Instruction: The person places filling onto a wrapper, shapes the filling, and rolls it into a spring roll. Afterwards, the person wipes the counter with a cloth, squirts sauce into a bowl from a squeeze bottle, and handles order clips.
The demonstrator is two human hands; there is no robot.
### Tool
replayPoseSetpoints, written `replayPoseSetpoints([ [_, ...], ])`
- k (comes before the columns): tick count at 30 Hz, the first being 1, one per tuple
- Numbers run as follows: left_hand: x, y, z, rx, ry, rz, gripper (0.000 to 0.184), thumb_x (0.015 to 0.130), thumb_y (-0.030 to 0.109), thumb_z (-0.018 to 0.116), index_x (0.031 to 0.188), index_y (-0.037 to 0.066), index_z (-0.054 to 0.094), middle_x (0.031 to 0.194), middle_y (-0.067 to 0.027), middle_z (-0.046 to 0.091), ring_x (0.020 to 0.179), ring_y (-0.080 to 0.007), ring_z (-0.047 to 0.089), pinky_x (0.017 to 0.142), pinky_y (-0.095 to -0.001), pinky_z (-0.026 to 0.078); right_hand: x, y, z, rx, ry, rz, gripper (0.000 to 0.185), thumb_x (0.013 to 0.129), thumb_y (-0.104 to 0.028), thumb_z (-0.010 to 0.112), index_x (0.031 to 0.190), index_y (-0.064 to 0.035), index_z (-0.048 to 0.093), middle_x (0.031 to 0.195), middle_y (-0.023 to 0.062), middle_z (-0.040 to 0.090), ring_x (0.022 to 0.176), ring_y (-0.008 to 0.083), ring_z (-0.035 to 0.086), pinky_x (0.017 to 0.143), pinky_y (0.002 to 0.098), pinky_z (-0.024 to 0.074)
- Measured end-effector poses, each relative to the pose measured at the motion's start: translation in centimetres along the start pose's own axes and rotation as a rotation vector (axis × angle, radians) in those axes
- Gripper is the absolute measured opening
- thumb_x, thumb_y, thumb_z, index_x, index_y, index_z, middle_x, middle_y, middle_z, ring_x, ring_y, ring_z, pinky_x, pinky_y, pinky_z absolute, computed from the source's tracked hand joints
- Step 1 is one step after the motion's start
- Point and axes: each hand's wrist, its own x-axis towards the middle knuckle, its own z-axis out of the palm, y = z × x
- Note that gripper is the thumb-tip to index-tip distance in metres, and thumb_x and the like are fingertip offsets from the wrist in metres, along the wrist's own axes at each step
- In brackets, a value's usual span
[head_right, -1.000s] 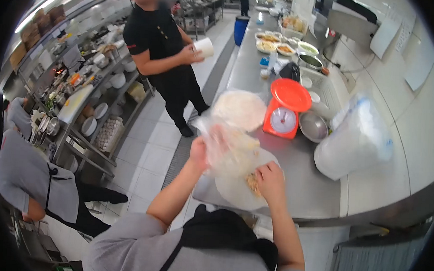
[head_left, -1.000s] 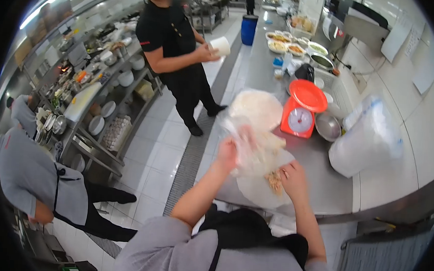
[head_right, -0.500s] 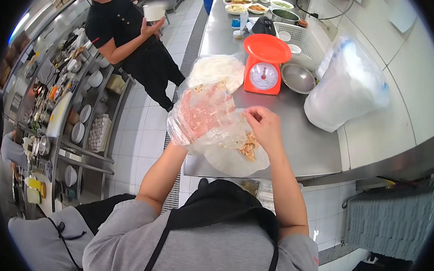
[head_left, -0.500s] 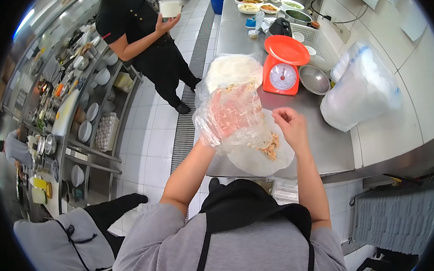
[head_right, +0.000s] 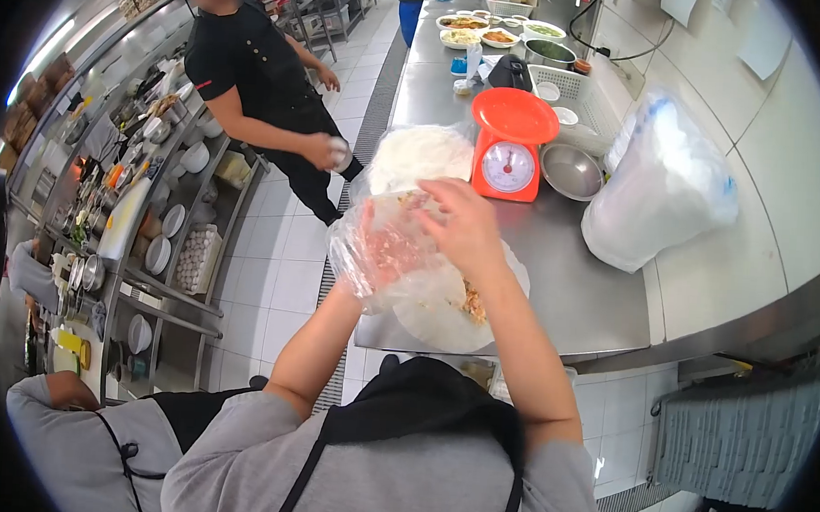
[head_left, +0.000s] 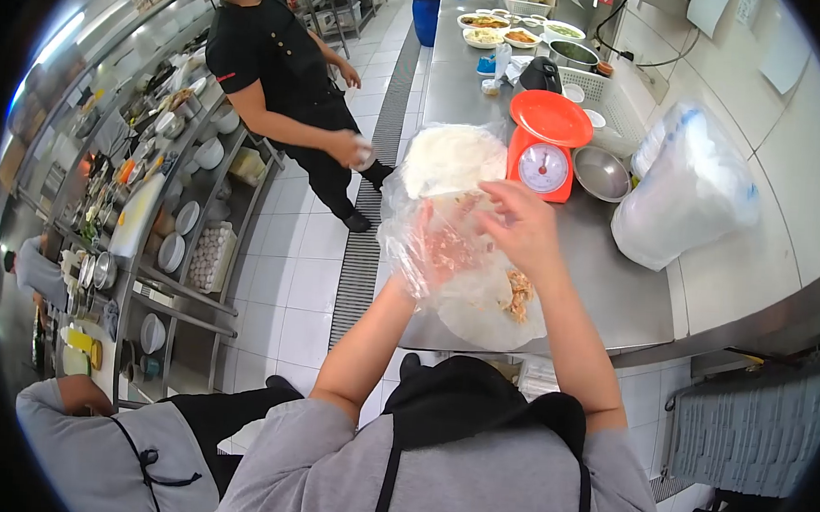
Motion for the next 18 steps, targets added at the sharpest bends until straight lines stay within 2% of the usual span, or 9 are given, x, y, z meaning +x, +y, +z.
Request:
replayPoseSetpoints([
  [1, 0.1, -0.3, 0.3, 0.101, 0.178, -0.015, 0.083, 0.077, 0.073, 0.032, 0.138, 0.016, 0.029, 0.133, -0.0123, 0.039, 0.117, -0.0301, 0.043, 0.097, -0.0459, 0.034, 0.9, -0.7, 0.2, -0.215, -0.022, -0.303, 0.018, 0.071, -0.003, 0.062, 0.089, -0.0039, 0.064, 0.088, 0.0101, 0.061, 0.071, 0.0217, 0.061, 0.063, 0.0271, 0.0496],
  [5, -0.1, -0.9, 1.3, 0.163, 0.209, 0.002, 0.084, 0.077, 0.073, 0.033, 0.136, 0.015, 0.032, 0.131, -0.0078, 0.043, 0.115, -0.0259, 0.046, 0.096, -0.0439, 0.035, 0.5, 0.3, 0.0, -0.350, -0.154, -0.310, 0.019, 0.070, 0.002, 0.063, 0.088, -0.0036, 0.064, 0.088, 0.0077, 0.062, 0.068, 0.0152, 0.062, 0.062, 0.0250, 0.0509],
  [7, 0.2, -0.5, 1.4, 0.149, 0.175, 0.057, 0.084, 0.077, 0.075, 0.029, 0.135, 0.015, 0.033, 0.121, -0.0124, 0.051, 0.105, -0.0294, 0.052, 0.091, -0.0414, 0.038, -0.1, 0.1, -1.1, -0.079, -0.097, 0.000, 0.018, 0.071, 0.005, 0.060, 0.086, -0.0032, 0.063, 0.090, 0.0072, 0.061, 0.070, 0.0146, 0.061, 0.060, 0.0250, 0.0506],
  [11, 0.3, 0.2, -0.4, 0.058, 0.049, 0.061, 0.087, 0.076, 0.077, 0.023, 0.135, 0.014, 0.033, 0.117, -0.0174, 0.052, 0.103, -0.0312, 0.053, 0.094, -0.0429, 0.036, -1.6, -0.9, -3.3, 0.023, 0.049, 0.037, 0.014, 0.069, -0.002, 0.063, 0.083, -0.0050, 0.062, 0.084, 0.0077, 0.058, 0.069, 0.0217, 0.058, 0.060, 0.0302, 0.0487],
  [12, 0.2, 0.2, -0.6, 0.010, 0.048, 0.114, 0.080, 0.078, 0.072, 0.030, 0.131, 0.013, 0.036, 0.111, -0.0181, 0.055, 0.099, -0.0318, 0.055, 0.089, -0.0436, 0.040, -2.9, -0.1, -3.3, 0.022, 0.050, 0.050, 0.014, 0.069, -0.002, 0.063, 0.083, -0.0050, 0.062, 0.084, 0.0077, 0.058, 0.069, 0.0217, 0.058, 0.060, 0.0302, 0.0487],
  [14, 0.4, 0.2, -1.6, -0.041, 0.051, 0.160, 0.073, 0.081, 0.067, 0.036, 0.128, 0.012, 0.039, 0.104, -0.0189, 0.057, 0.095, -0.0324, 0.057, 0.085, -0.0443, 0.043, -7.0, 3.3, -3.1, -0.294, -0.226, 0.096, 0.013, 0.069, -0.007, 0.065, 0.082, -0.0068, 0.062, 0.079, 0.0078, 0.057, 0.071, 0.0245, 0.056, 0.063, 0.0340, 0.0471],
  [16, 1.2, -0.1, -3.2, 0.067, 0.224, 0.194, 0.048, 0.085, 0.046, 0.051, 0.115, 0.008, 0.048, 0.089, -0.0150, 0.058, 0.082, -0.0311, 0.060, 0.071, -0.0419, 0.049, -11.4, 6.8, -2.7, -0.408, -0.358, 0.046, 0.013, 0.069, -0.009, 0.066, 0.082, -0.0072, 0.063, 0.078, 0.0080, 0.056, 0.073, 0.0261, 0.055, 0.063, 0.0356, 0.0461],
  [17, 1.8, 0.2, -3.1, 0.070, 0.215, 0.197, 0.048, 0.085, 0.046, 0.051, 0.115, 0.008, 0.048, 0.089, -0.0150, 0.058, 0.082, -0.0311, 0.060, 0.071, -0.0419, 0.049, -11.9, 7.9, -2.7, -0.525, -0.484, -0.025, 0.013, 0.069, -0.012, 0.066, 0.082, -0.0077, 0.063, 0.077, 0.0082, 0.056, 0.074, 0.0278, 0.054, 0.064, 0.0371, 0.0451],
  [18, 2.1, 0.2, -3.0, 0.128, 0.319, 0.260, 0.037, 0.085, 0.034, 0.054, 0.109, 0.006, 0.050, 0.086, -0.0128, 0.057, 0.077, -0.0295, 0.060, 0.067, -0.0408, 0.051, -11.2, 7.3, -3.0, -0.525, -0.484, -0.023, 0.013, 0.069, -0.012, 0.066, 0.082, -0.0077, 0.063, 0.077, 0.0082, 0.056, 0.074, 0.0278, 0.054, 0.064, 0.0371, 0.0451],
])
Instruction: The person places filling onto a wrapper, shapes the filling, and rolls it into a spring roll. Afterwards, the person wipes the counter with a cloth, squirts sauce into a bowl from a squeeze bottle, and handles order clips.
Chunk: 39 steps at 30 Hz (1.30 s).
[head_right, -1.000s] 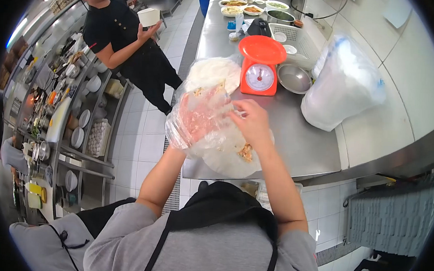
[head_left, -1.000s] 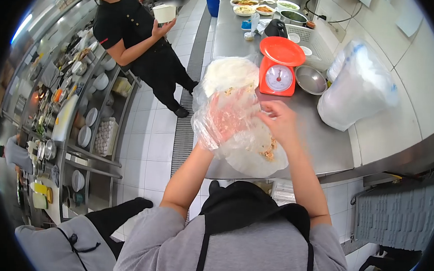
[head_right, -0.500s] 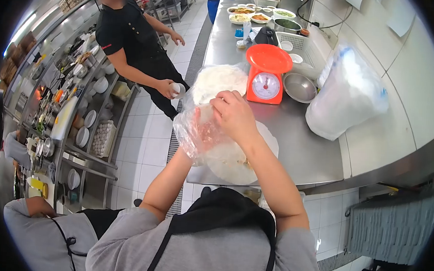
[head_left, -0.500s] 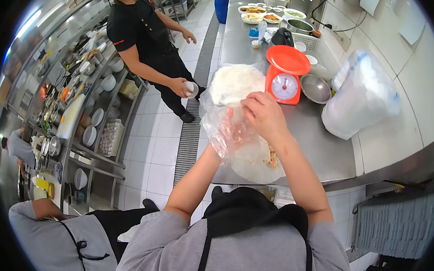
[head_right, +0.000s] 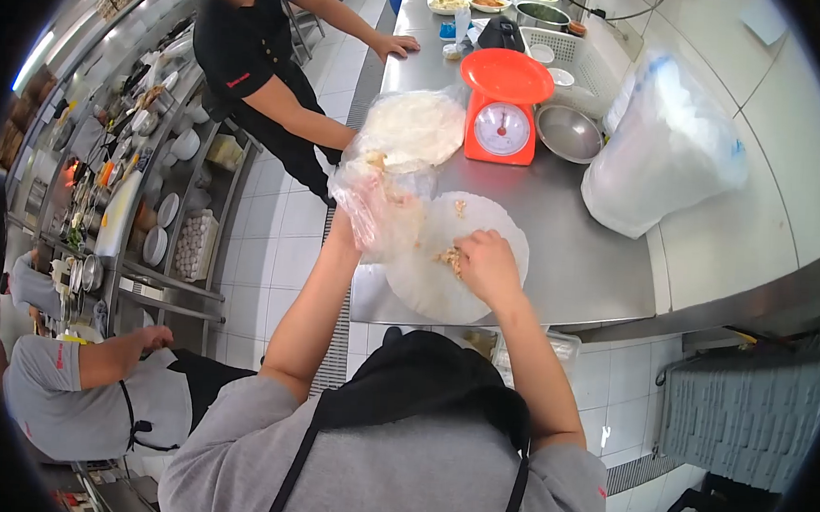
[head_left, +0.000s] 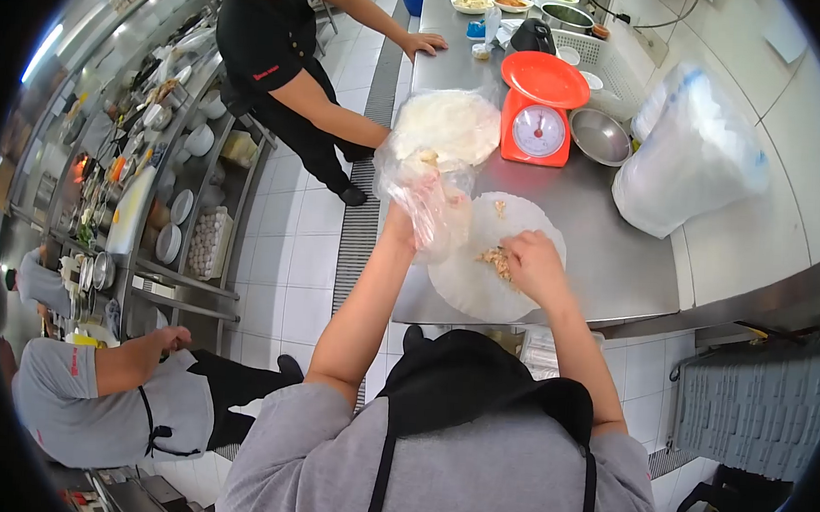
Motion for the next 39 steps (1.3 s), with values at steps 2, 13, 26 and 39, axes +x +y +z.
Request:
replayPoseSetpoints([
  [2, 0.3, -0.8, -1.6, 0.067, 0.111, 0.050, 0.026, 0.085, 0.023, 0.056, 0.103, 0.005, 0.051, 0.083, -0.0106, 0.056, 0.071, -0.0279, 0.061, 0.063, -0.0397, 0.052, 0.8, -1.7, -2.8, 0.122, 0.165, 0.129, 0.013, 0.070, -0.012, 0.065, 0.081, -0.0062, 0.064, 0.077, 0.0085, 0.057, 0.079, 0.0292, 0.054, 0.068, 0.0390, 0.0452],
  [13, 2.6, -3.5, 2.3, -0.400, 0.158, -0.046, 0.030, 0.089, 0.021, 0.043, 0.112, 0.003, 0.050, 0.108, -0.0126, 0.056, 0.099, -0.0298, 0.056, 0.087, -0.0468, 0.045, 2.7, -6.7, -0.8, 0.665, 0.548, 0.440, 0.038, 0.072, -0.008, 0.066, 0.108, -0.0047, 0.056, 0.123, 0.0132, 0.045, 0.112, 0.0247, 0.047, 0.088, 0.0331, 0.0432],
  [26, -0.4, -4.2, -0.2, 0.761, -0.830, -0.482, 0.041, 0.075, 0.019, 0.070, 0.110, 0.004, 0.057, 0.099, -0.0030, 0.060, 0.084, -0.0121, 0.058, 0.073, -0.0271, 0.048, -2.0, -0.7, -3.2, 1.546, -0.195, 0.526, 0.028, 0.073, -0.001, 0.064, 0.100, -0.0020, 0.060, 0.104, 0.0035, 0.057, 0.091, 0.0110, 0.055, 0.074, 0.0237, 0.0459],
  [39, -3.5, -1.5, -3.7, 0.781, -0.289, -0.356, 0.023, 0.082, 0.016, 0.060, 0.104, 0.009, 0.059, 0.085, 0.0012, 0.062, 0.068, -0.0049, 0.051, 0.061, -0.0188, 0.041, -19.4, -7.9, -2.8, 1.037, 1.076, 1.089, 0.040, 0.072, -0.002, 0.059, 0.112, -0.0016, 0.052, 0.099, 0.0074, 0.057, 0.087, 0.0136, 0.054, 0.073, 0.0260, 0.0442],
])
